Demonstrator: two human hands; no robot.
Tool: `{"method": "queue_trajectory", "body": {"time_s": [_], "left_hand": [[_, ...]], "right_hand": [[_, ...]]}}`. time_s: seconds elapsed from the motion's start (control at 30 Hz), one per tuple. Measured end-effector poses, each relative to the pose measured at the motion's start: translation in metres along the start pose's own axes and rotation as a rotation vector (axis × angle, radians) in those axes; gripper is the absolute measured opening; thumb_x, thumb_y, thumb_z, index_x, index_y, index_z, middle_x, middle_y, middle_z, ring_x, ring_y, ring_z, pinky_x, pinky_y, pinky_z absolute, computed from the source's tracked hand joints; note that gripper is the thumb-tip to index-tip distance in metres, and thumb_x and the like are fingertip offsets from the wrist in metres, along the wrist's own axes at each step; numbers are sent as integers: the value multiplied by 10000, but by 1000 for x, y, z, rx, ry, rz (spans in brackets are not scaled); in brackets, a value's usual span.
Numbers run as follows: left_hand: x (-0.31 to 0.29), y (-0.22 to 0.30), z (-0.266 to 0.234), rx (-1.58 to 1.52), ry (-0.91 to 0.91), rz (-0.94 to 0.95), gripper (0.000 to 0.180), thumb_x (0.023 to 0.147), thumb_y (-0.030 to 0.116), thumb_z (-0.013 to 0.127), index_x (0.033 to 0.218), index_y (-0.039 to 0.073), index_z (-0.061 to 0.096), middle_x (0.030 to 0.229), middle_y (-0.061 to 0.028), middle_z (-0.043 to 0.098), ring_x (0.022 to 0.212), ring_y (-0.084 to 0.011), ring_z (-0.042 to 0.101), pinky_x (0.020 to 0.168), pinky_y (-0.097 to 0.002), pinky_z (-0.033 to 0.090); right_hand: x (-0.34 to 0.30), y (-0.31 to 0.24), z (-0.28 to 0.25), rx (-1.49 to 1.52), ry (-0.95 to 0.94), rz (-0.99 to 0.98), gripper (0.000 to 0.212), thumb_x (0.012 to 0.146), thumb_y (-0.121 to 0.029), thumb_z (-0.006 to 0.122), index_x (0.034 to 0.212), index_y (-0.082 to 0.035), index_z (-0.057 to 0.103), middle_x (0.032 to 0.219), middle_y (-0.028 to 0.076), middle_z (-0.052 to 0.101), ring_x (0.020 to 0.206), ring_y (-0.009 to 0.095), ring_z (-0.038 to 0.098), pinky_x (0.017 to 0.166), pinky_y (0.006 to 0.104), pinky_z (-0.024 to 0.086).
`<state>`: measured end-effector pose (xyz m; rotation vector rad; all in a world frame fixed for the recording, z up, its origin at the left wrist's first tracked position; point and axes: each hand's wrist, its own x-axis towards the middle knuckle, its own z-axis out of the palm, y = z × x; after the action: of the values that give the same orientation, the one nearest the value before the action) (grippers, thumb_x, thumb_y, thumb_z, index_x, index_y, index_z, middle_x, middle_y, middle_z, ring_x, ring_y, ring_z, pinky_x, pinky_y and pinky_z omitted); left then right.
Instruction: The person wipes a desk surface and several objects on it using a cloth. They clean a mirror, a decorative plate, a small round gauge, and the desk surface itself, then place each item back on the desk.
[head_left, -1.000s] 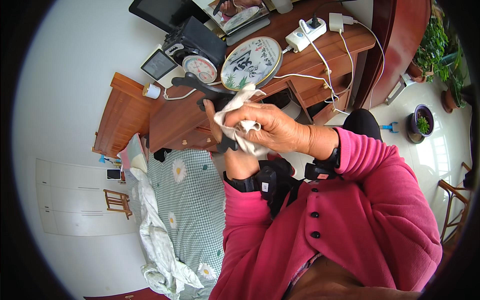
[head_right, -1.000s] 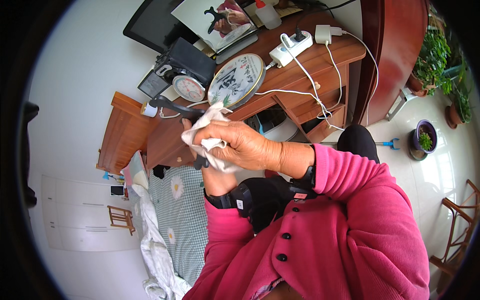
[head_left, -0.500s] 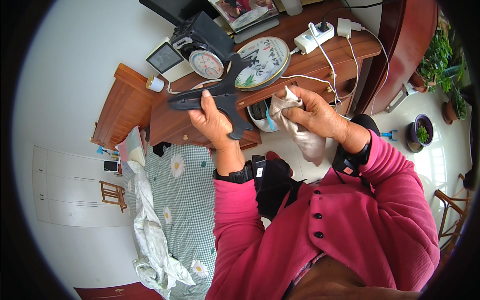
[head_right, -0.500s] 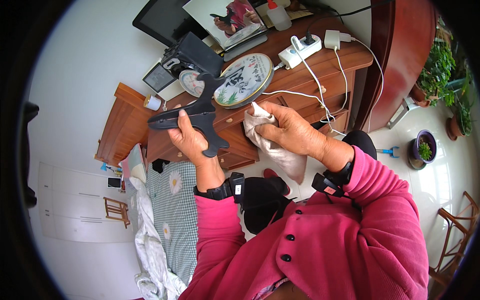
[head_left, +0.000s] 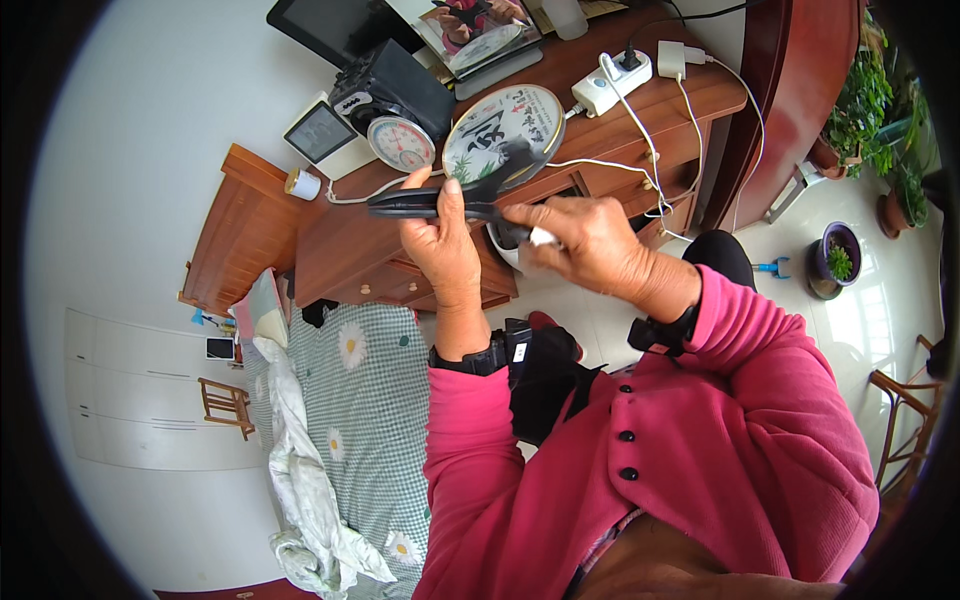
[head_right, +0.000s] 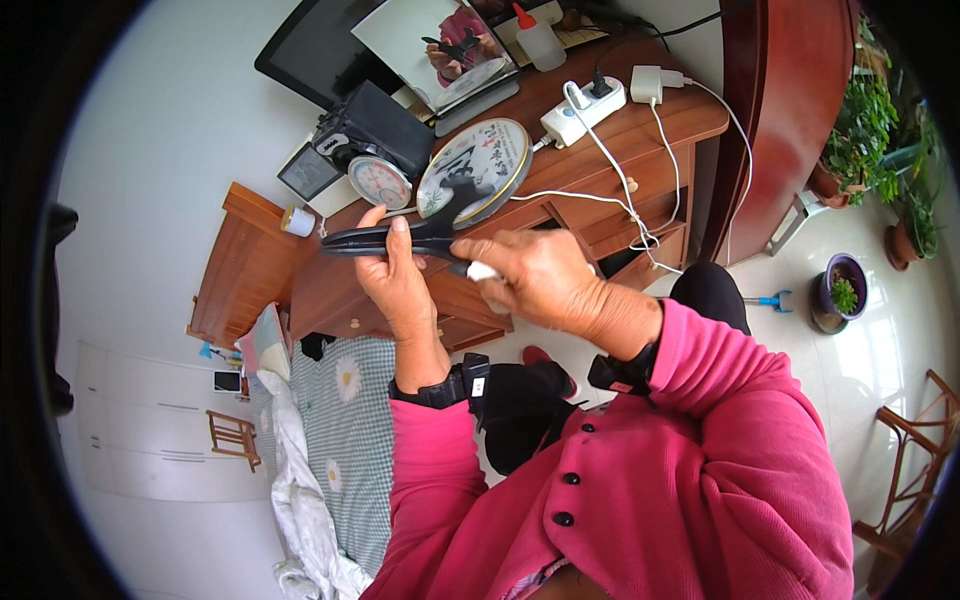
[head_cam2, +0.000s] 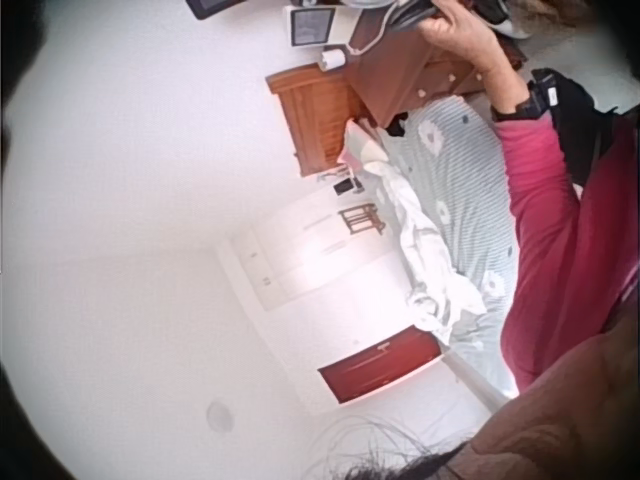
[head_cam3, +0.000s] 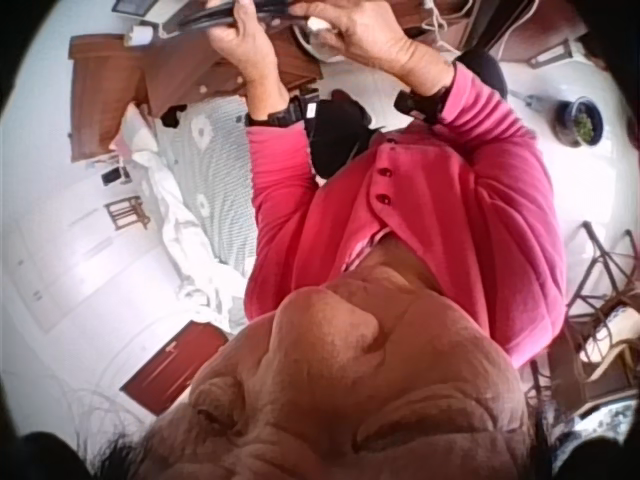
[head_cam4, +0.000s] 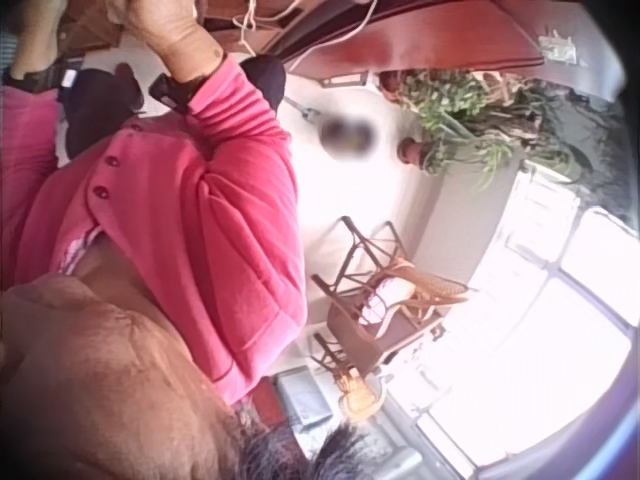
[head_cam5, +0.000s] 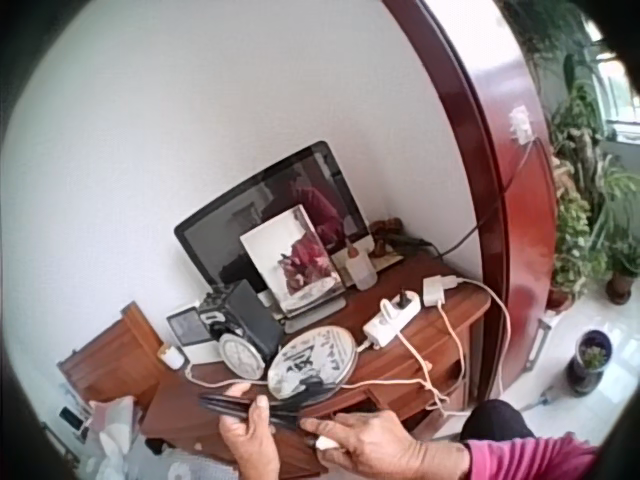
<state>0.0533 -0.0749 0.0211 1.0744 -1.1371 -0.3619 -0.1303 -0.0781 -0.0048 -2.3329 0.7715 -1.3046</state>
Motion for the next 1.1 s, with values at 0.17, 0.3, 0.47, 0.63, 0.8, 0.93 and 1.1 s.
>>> {"method": "queue_trajectory", "body": {"time_s": [0.17, 0.3, 0.47, 0.63, 0.8, 0.93, 1.1], "left_hand": [[4, 9, -17, -67, -347, 77, 577, 881, 406, 715, 1280, 21, 554, 1234, -119, 558, 1136, -191, 530, 1032, -368, 403], [7, 18, -25, -368, -614, -47, 543, 837, 421, 751, 1151, 15, 574, 1269, -220, 584, 1267, -312, 515, 1116, -487, 348], [4, 17, -32, -376, -683, -133, 554, 811, 467, 766, 1076, 29, 555, 1017, -185, 664, 1076, -307, 621, 983, -462, 478], [-2, 7, -32, -291, -414, -172, 451, 855, 356, 754, 1104, 31, 563, 967, -127, 658, 965, -217, 624, 915, -387, 497], [-7, 10, -24, -373, -408, -260, 330, 893, 222, 722, 1122, 26, 586, 1046, -83, 642, 967, -166, 589, 907, -324, 476], [-9, 10, -20, -288, -312, -223, 330, 942, 185, 665, 1213, 13, 586, 1138, -42, 626, 1035, -115, 552, 969, -294, 422], [-17, 4, -11, -151, -230, -205, 393, 1000, 259, 584, 1294, 1, 549, 1212, -24, 604, 1094, -103, 519, 1018, -280, 375]], "right_hand": [[8, 21, -19, 744, -202, 204, 235, 942, -178, 640, 1149, -69, 657, 845, 26, 671, 782, 86, 584, 765, 285, 503], [8, 27, -29, 1051, -378, 467, 226, 941, -171, 642, 1122, -38, 669, 901, -33, 660, 818, 61, 576, 759, 245, 488], [8, 29, -31, 1178, -337, 591, 196, 927, -179, 644, 1056, -37, 684, 857, -25, 661, 777, 46, 580, 719, 220, 478], [4, 34, -30, 1159, -305, 660, 215, 919, -211, 661, 1032, -30, 685, 846, -12, 666, 770, 52, 585, 705, 227, 482], [1, 40, -21, 928, -156, 596, 295, 937, -261, 660, 1092, -9, 654, 917, 14, 670, 834, 73, 584, 747, 246, 488], [7, 42, -29, 794, 93, 692, 335, 970, -304, 633, 1126, -11, 590, 935, 31, 648, 850, 94, 605, 755, 265, 515], [25, 14, -53, 1009, 132, 439, 443, 928, -215, 641, 1297, -36, 474, 1076, 88, 625, 929, 158, 639, 795, 294, 545]]}}
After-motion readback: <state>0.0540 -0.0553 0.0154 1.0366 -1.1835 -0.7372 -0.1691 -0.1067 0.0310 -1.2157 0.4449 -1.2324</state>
